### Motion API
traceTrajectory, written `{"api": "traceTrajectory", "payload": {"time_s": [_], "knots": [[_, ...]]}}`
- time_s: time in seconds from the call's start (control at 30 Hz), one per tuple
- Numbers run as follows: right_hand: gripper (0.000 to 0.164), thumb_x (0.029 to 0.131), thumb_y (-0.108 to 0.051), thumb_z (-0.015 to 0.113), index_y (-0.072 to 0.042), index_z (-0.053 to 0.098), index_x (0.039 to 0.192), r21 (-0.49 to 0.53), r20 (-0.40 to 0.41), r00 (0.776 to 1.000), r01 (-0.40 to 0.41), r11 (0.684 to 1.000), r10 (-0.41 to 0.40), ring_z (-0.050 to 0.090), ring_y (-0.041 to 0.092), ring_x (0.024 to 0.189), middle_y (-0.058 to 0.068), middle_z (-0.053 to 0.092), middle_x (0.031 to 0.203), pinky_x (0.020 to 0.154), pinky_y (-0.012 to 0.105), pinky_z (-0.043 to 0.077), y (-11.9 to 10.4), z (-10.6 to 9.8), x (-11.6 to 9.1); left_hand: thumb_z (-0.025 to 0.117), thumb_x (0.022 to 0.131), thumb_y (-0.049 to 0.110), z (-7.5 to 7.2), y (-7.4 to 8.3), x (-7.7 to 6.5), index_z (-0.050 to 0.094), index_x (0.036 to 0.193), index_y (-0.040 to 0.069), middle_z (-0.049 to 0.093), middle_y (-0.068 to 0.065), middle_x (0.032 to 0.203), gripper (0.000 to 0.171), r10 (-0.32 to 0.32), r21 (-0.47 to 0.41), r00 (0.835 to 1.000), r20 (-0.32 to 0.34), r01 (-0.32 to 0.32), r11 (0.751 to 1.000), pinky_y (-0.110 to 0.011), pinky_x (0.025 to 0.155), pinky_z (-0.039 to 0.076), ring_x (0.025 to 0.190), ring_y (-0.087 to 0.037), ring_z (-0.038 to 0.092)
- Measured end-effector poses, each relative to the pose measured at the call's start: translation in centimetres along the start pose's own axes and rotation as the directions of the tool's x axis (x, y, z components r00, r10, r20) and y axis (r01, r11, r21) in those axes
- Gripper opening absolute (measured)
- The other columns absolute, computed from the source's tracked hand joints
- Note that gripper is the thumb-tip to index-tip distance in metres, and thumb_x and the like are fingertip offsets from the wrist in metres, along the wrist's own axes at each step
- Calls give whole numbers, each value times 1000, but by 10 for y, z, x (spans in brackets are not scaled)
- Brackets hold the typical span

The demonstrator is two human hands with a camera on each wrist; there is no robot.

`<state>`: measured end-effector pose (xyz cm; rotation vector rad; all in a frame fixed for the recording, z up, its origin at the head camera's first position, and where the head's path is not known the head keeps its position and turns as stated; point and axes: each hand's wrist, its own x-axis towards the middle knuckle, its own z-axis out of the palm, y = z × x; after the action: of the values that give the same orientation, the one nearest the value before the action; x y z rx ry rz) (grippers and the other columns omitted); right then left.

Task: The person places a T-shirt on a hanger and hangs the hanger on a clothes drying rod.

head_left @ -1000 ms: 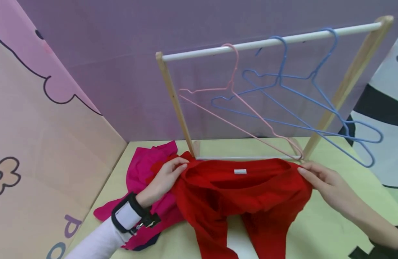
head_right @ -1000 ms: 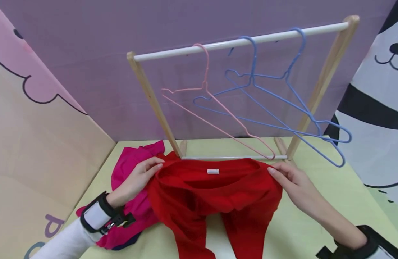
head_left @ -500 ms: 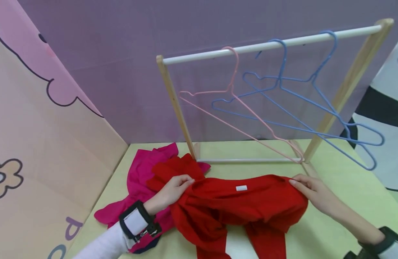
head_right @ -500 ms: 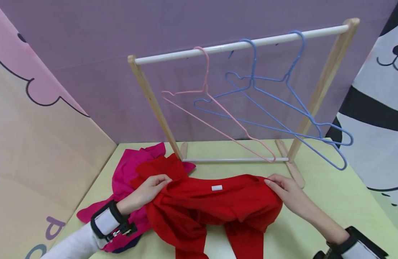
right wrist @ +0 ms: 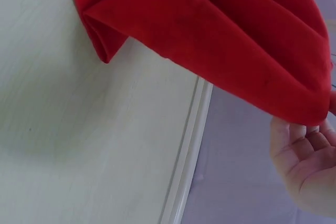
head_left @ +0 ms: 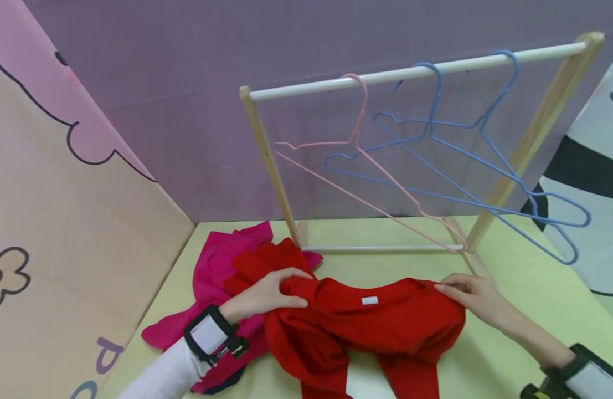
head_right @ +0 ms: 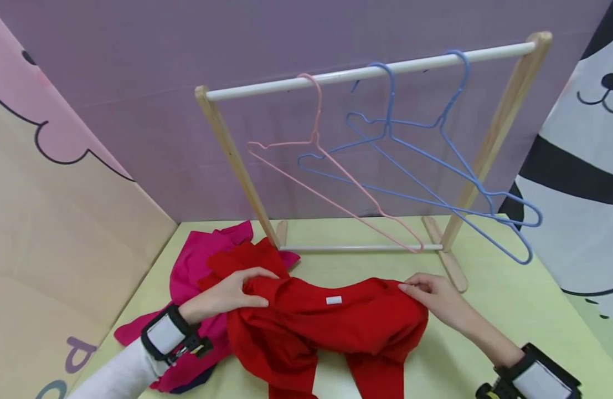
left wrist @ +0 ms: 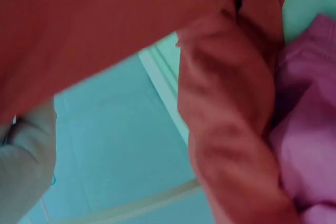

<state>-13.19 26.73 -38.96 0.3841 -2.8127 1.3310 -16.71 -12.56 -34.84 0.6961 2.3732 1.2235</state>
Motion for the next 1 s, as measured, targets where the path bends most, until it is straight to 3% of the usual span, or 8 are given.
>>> {"api": "traceTrajectory", "payload": {"time_s": [0.1, 0.2, 0.47, 0.53, 0.7, 0.8, 0.9, 1.0], "knots": [[14, 86, -12, 57, 0, 63, 90, 13, 3, 1000, 4, 1000, -4, 51, 0, 64, -6, 62, 72, 56, 20, 42, -2, 1, -1, 68, 78, 25, 0, -8, 4, 57, 113, 20, 55, 5, 107, 36, 51, 7, 998, 30, -52, 999, -29, 80, 43, 97, -14, 46], [9, 85, -7, 57, 0, 62, 88, 30, 20, 996, 83, 996, -84, 50, 1, 62, -10, 61, 72, 54, 20, 42, -2, 1, -3, 64, 82, 22, 3, -10, 6, 62, 104, 20, 59, 7, 97, 22, 106, 48, 994, -17, -105, 993, -26, 76, 44, 89, -12, 49], [15, 86, -1, 54, 2, 56, 100, 56, 68, 968, 238, 970, -242, 55, 8, 61, -4, 58, 72, 54, 23, 47, -23, -6, -8, 57, 86, 10, 4, 23, -3, 65, 94, 8, 61, 1, 86, 11, 145, 84, 984, -105, -136, 987, -22, 72, 42, 80, -10, 48], [16, 85, -1, 55, 2, 57, 101, 28, 47, 971, 232, 972, -233, 57, 8, 63, -3, 58, 75, 55, 22, 49, -37, -12, -9, 55, 87, 9, 4, 27, -5, 64, 94, 7, 60, 0, 86, 12, 150, 87, 982, -113, -140, 986, -23, 72, 42, 80, -10, 48], [19, 83, -4, 59, -2, 60, 102, -61, -74, 973, 212, 975, -216, 57, 6, 62, -7, 60, 76, 52, 21, 48, -78, -32, -9, 56, 87, 17, 7, 13, 2, 65, 94, 12, 60, 5, 86, 12, 149, 105, 979, -137, -135, 985, -24, 75, 43, 81, -9, 49], [26, 79, -3, 64, -4, 60, 104, -163, -194, 937, 261, 952, -290, 55, 1, 64, -5, 61, 78, 53, 15, 45, -99, -41, 0, 57, 87, 19, 8, 6, 4, 65, 93, 15, 60, 8, 85, 11, 157, 108, 976, -152, -142, 984, -24, 76, 43, 82, -9, 50], [35, 75, -4, 68, -4, 58, 108, -270, -250, 898, 294, 917, -362, 52, 0, 71, 2, 60, 87, 60, 11, 41, -112, -48, 16, 58, 86, 18, 9, 6, 3, 65, 91, 16, 60, 8, 83, 8, 164, 102, 973, -163, -149, 984, -24, 73, 43, 79, -10, 50], [44, 76, -8, 68, -1, 52, 116, -308, -219, 914, 269, 913, -343, 53, 12, 81, 11, 56, 98, 66, 20, 43, -121, -53, 34, 60, 85, 17, 10, 5, 3, 65, 89, 16, 59, 8, 81, 6, 160, 97, 973, -164, -145, 985, -22, 69, 43, 76, -9, 49]]}}
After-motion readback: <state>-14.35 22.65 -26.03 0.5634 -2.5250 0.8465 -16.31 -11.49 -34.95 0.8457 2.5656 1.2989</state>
